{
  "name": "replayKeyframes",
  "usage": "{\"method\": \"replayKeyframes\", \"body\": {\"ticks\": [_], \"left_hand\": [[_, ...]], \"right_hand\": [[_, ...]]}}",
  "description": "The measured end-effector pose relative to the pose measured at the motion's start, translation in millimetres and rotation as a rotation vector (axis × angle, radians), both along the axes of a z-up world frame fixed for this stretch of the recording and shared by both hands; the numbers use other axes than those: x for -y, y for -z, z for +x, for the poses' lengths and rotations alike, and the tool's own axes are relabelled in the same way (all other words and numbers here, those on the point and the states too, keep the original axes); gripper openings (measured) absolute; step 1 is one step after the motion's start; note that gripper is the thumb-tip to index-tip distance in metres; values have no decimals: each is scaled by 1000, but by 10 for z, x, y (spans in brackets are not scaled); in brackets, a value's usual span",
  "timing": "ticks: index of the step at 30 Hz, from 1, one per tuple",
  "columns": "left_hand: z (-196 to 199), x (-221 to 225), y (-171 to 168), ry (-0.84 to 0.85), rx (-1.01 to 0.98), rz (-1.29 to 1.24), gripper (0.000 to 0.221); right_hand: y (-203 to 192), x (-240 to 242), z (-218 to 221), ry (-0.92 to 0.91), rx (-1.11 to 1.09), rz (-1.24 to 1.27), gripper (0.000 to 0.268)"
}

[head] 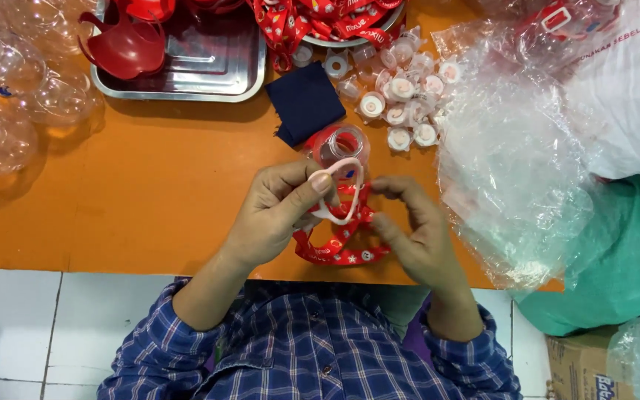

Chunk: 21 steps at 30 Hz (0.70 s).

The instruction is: Wiping a plastic base and assembling it with a bottle and lanyard

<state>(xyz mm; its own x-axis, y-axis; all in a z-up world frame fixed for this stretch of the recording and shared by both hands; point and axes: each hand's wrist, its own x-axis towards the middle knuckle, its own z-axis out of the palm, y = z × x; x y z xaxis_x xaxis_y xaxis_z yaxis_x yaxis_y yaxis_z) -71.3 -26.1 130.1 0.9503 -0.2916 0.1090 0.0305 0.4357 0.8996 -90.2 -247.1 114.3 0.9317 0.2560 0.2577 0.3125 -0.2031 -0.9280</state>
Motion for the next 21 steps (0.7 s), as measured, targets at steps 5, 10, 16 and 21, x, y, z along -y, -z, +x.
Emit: {"method": "replayKeyframes", "body": {"ticks": [5, 10, 16, 21], "left_hand": [[-12, -71, 107, 18, -34, -17, 29], [-44, -164, 225, 6, -104, -84, 28], [-63, -367, 422, -27, -165, -54, 28], [-76, -582, 469, -114, -6, 316, 24]], "right_hand": [[60, -197, -57, -52, -175, 160, 46], [-21, -325, -21, -82, -234, 134, 34], [184, -240, -60, -40, -105, 182, 19], [106, -565, -254, 6, 122, -107, 20]]}}
